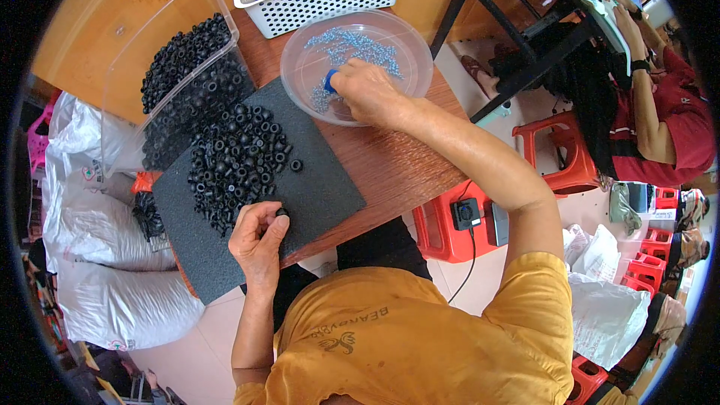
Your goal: The person assembles small parts by picking pins from a tray and inserting them into black rubber grommets by hand.
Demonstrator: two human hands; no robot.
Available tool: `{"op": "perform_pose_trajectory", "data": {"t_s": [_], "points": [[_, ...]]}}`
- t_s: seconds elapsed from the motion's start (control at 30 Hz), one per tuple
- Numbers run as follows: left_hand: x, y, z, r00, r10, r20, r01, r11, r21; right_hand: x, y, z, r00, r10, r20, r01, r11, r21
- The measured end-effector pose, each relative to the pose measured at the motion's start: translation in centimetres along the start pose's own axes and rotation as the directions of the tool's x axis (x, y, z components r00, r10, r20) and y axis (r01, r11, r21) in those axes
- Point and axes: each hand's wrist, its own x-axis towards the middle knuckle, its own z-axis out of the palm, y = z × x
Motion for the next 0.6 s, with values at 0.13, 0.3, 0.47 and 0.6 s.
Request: {"op": "perform_pose_trajectory", "data": {"t_s": [0.13,0.3,0.47,0.6], "points": [[0.04,-0.08,-0.03,1.0,0.019,0.004,-0.019,1.0,0.014,0.25,-0.27,0.05,0.999,-0.031,0.017,0.031,0.999,-0.025],[0.01,-0.29,0.08,1.0,0.02,-0.004,-0.02,1.0,0.007,0.32,0.05,0.21,0.999,-0.027,0.043,0.029,0.998,-0.049],[0.03,-0.35,0.12,1.0,0.017,-0.004,-0.017,1.0,0.01,0.18,0.22,0.13,0.999,-0.053,0.011,0.052,0.999,0.004],[0.09,-0.32,0.08,1.0,0.027,0.003,-0.027,0.999,0.03,0.12,-0.15,-0.02,0.999,-0.044,0.001,0.044,0.999,0.025]]}}
